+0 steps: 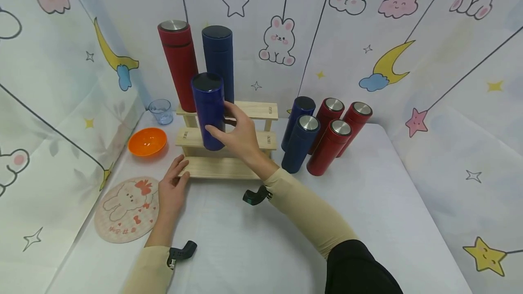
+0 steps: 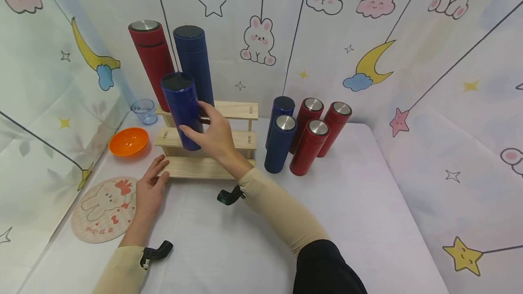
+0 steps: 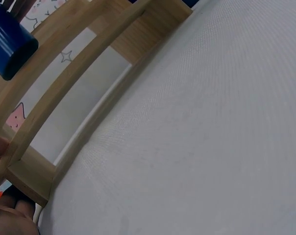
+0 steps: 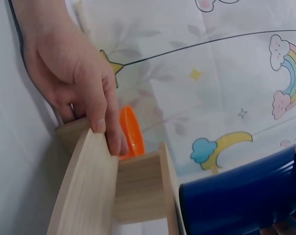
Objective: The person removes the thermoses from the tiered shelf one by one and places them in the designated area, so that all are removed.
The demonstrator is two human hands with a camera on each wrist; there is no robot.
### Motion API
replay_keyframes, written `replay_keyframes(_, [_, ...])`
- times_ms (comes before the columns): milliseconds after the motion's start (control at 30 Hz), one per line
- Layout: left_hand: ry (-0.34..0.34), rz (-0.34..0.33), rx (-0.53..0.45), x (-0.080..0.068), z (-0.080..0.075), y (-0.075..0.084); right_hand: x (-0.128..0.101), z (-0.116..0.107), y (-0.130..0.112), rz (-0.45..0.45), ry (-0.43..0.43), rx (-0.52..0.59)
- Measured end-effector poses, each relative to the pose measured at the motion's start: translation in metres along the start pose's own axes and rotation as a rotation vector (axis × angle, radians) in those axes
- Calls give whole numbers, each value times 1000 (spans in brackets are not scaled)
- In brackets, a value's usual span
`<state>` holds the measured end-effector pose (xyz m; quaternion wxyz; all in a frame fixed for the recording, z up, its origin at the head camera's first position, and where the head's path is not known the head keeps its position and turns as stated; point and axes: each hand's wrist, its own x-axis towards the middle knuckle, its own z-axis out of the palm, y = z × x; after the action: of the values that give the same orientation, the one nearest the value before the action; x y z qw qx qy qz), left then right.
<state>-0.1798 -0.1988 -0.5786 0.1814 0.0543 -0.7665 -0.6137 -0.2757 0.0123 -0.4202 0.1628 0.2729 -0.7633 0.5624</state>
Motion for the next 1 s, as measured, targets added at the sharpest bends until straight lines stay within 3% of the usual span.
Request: replay_keyframes(1000, [5, -10, -8, 0, -1, 2, -29, -44, -1, 21, 5, -27])
